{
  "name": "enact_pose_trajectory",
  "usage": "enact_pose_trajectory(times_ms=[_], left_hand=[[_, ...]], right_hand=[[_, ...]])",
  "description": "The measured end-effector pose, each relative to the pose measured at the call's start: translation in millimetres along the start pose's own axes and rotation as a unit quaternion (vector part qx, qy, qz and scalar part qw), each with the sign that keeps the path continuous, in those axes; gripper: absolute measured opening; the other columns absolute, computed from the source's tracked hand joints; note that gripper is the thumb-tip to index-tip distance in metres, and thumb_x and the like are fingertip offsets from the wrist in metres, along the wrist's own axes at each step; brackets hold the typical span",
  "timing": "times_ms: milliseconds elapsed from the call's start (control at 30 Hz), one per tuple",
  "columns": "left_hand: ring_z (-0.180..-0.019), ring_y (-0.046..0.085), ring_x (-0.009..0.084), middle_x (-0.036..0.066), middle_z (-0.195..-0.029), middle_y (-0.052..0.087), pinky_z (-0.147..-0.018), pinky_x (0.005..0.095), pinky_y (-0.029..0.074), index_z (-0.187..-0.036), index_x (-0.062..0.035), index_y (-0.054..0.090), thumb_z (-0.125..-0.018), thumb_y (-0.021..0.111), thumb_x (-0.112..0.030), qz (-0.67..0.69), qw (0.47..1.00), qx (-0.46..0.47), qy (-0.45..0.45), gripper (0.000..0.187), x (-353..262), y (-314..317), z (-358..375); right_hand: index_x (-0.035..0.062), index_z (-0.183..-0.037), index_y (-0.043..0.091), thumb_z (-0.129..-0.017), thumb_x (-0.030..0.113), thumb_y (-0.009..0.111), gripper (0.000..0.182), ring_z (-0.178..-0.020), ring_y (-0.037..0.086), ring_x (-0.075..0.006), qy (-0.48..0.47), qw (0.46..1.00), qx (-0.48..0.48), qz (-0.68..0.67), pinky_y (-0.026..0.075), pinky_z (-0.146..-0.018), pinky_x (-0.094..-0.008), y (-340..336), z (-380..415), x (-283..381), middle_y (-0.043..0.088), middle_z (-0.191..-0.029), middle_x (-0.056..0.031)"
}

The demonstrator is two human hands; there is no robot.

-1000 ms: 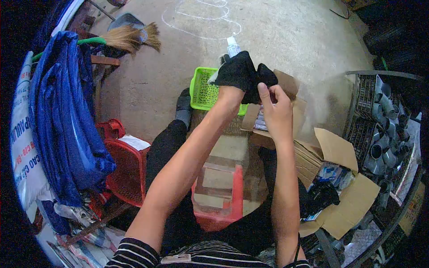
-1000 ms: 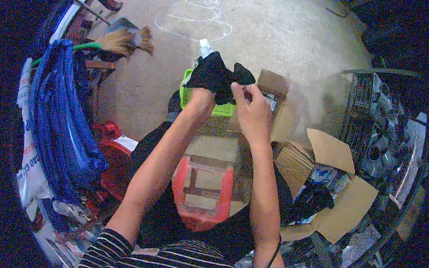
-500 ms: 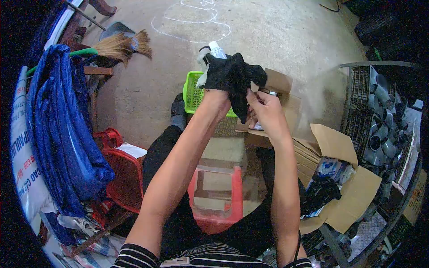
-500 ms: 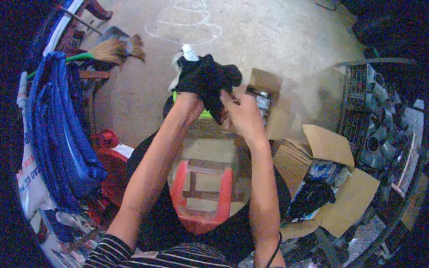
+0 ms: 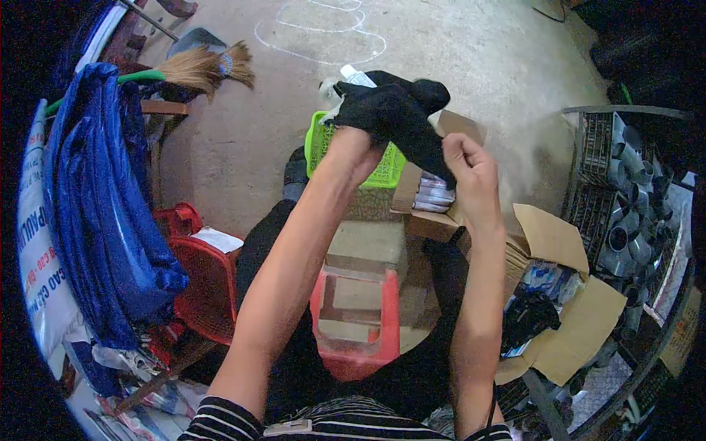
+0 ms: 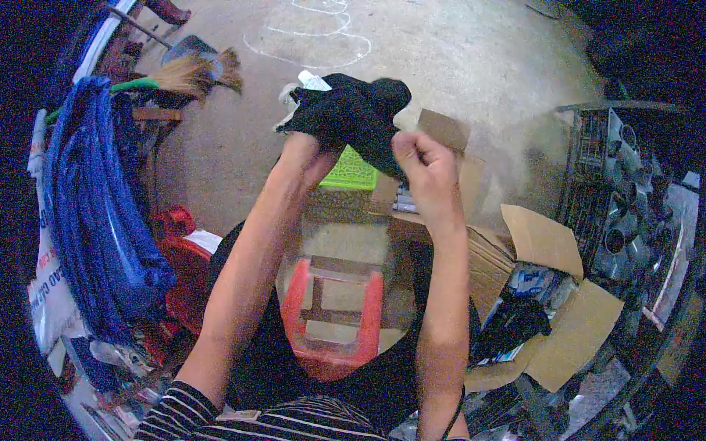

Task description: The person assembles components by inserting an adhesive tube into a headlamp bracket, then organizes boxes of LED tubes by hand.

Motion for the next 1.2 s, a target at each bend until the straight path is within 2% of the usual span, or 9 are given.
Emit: enact_pose_trajectory(times_ms=[100,233,467,567,767,933,967,1100,1200], left_hand=[[-0.087,0.063,0.0187,0.007,-0.095,0.066,-0.082,0.032,0.049,-0.099,-0.0077,0.06,-0.092,0.058,-0.02,0.018,0.997,-0.067,0.029,0.014,-2.3,17.9,6.1],[-0.082,0.061,0.0164,0.004,-0.089,0.063,-0.075,0.0333,0.05,-0.095,-0.0119,0.056,-0.097,0.054,-0.029,0.012,0.997,-0.062,0.052,0.017,9.6,5.7,1.9],[-0.077,0.062,0.0175,0.002,-0.083,0.063,-0.074,0.035,0.052,-0.092,-0.0134,0.057,-0.09,0.063,-0.028,0.048,0.993,-0.107,-0.018,0.016,-0.2,1.2,10.5],[-0.083,0.063,0.0232,0.01,-0.092,0.064,-0.078,0.0382,0.053,-0.104,-0.0079,0.056,-0.092,0.058,-0.025,0.046,0.993,-0.103,0.018,0.021,0.6,-2.6,1.5],[-0.084,0.061,0.0224,0.007,-0.086,0.062,-0.082,0.0377,0.05,-0.093,-0.005,0.058,-0.096,0.05,-0.031,0.133,0.978,-0.157,0.044,0.027,-12.0,-25.4,-5.3],[-0.091,0.06,0.0192,0.006,-0.098,0.063,-0.086,0.0317,0.047,-0.104,-0.0037,0.06,-0.097,0.051,-0.017,-0.194,0.958,-0.198,0.072,0.018,-18.1,-31.1,0.7],[-0.096,0.06,0.0192,0.005,-0.099,0.064,-0.087,0.032,0.046,-0.107,-0.0019,0.06,-0.092,0.054,-0.009,-0.378,0.906,-0.156,0.112,0.018,-19.4,-34.3,0.6],[-0.092,0.062,0.0347,0.017,-0.092,0.063,-0.082,0.0367,0.049,-0.104,-0.0078,0.061,-0.076,0.06,-0.002,-0.631,0.722,0.047,0.281,0.028,-11.4,9.4,21.5],[-0.093,0.06,0.0363,0.019,-0.096,0.062,-0.079,0.0407,0.049,-0.103,-0.0071,0.06,-0.077,0.064,-0.008,-0.655,0.73,0.029,0.192,0.026,6.9,2.9,21.2]], right_hand=[[-0.0016,-0.097,0.066,-0.097,0.039,0.055,0.042,-0.079,0.05,-0.0044,0.057,0.988,0.145,0.006,0.043,-0.074,-0.0238,22.4,5.3,-3.8,0.062,-0.083,0.0019],[-0.0036,-0.083,0.066,-0.091,0.055,0.055,0.06,-0.064,0.058,-0.0106,0.181,0.959,0.13,0.175,0.047,-0.06,-0.028,20.9,0.4,-18.0,0.062,-0.068,-0.0033],[-0.0013,-0.075,0.066,-0.091,0.048,0.058,0.053,-0.058,0.057,-0.0107,0.063,0.986,0.125,0.093,0.045,-0.057,-0.0267,37.1,4.9,-14.5,0.059,-0.06,-0.0039],[-0.0002,-0.074,0.067,-0.092,0.044,0.059,0.049,-0.057,0.054,-0.0086,0.06,0.989,0.102,0.088,0.042,-0.055,-0.0251,25.1,3.0,-2.4,0.057,-0.059,-0.002],[0.0027,-0.074,0.067,-0.093,0.037,0.06,0.039,-0.054,0.048,-0.0054,0.06,0.995,0.083,-0.011,0.038,-0.053,-0.0223,11.7,6.1,2.7,0.055,-0.06,0.0008],[0.003,-0.085,0.062,-0.097,0.034,0.055,0.034,-0.054,0.05,-0.0058,-0.027,0.999,0.005,0.039,0.04,-0.053,-0.022,-7.6,-1.6,0.8,0.058,-0.068,-0.0008],[0.0031,-0.088,0.06,-0.098,0.034,0.053,0.033,-0.055,0.052,-0.0065,-0.014,0.999,-0.034,0.038,0.041,-0.052,-0.0223,-11.7,-4.6,-2.6,0.059,-0.069,-0.002],[0.0033,-0.101,0.053,-0.099,0.04,0.049,0.037,-0.057,0.059,-0.0117,0.027,0.991,-0.122,-0.042,0.047,-0.047,-0.0241,-19.5,-6.0,0.4,0.062,-0.073,-0.0087],[0.0028,-0.101,0.053,-0.098,0.04,0.051,0.037,-0.061,0.062,-0.0142,0.044,0.989,-0.118,-0.071,0.05,-0.049,-0.026,-24.9,-5.9,1.8,0.064,-0.075,-0.0107]])
Point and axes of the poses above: each hand's wrist, its own z-axis away from the middle knuckle, its own y-axis out of the palm, x = y × z, the point moved 4 cm from there along -z, towards the middle knuckle
